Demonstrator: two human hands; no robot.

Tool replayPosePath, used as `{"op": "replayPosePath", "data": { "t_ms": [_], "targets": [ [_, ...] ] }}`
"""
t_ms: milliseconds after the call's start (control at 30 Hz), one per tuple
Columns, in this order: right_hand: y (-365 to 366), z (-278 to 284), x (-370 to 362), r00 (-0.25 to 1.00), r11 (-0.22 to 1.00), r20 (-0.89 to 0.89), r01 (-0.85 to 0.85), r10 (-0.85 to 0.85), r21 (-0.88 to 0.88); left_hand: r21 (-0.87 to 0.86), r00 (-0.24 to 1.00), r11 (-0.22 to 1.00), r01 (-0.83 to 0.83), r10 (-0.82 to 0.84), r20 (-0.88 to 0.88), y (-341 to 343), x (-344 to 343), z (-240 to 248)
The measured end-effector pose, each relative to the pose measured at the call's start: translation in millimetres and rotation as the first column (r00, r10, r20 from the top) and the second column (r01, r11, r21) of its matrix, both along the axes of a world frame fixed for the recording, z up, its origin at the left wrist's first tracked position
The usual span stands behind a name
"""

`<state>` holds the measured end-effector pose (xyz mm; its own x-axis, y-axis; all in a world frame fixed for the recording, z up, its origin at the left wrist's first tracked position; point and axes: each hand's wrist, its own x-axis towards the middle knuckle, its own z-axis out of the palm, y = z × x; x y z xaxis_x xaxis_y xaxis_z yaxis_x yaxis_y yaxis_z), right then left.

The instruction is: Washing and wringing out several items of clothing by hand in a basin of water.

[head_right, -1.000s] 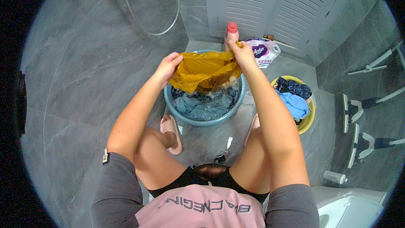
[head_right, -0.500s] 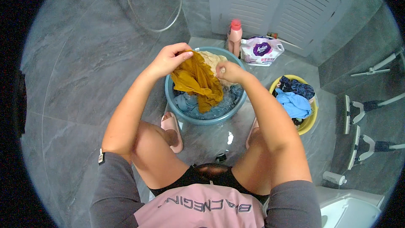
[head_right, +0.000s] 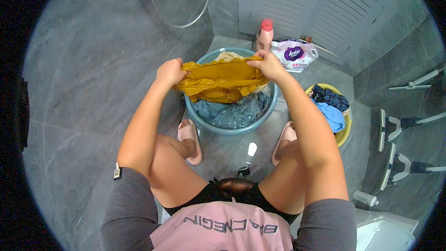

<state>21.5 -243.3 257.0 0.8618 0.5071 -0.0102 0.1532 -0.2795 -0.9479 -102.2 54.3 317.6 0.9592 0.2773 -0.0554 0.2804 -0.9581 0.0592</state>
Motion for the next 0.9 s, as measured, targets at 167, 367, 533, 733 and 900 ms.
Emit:
{"op": "replayPosePath", "data": {
  "t_ms": [167, 367, 533, 733, 900],
  "targets": [
    [6, 0, 4, 0.998, 0.998, -0.023, 0.055, -0.055, 0.002, -0.440, 0.960, 0.855, -0.274, 0.216, -0.178, 30, 14, -47],
    [-2, -18, 11, 0.967, 0.929, 0.058, 0.256, -0.250, -0.266, -0.969, 0.945, -0.152, -0.196, 0.235, -0.228, 4, 17, -36],
    [1, -11, -8, 0.743, 0.838, -0.551, 0.529, -0.380, 0.136, -0.801, 0.983, 0.586, -0.121, -0.038, -0.177, 9, 20, -34],
    [2, -77, -5, 0.883, 0.868, -0.046, 0.448, -0.467, -0.213, -0.057, 0.966, 0.965, -0.256, 0.257, 0.007, -12, 39, -71],
    [35, -109, -10, 0.844, 0.763, 0.125, 0.527, -0.521, -0.375, -0.456, 0.805, 0.671, -0.585, 0.549, -0.225, -13, 51, -147]
  ]
}}
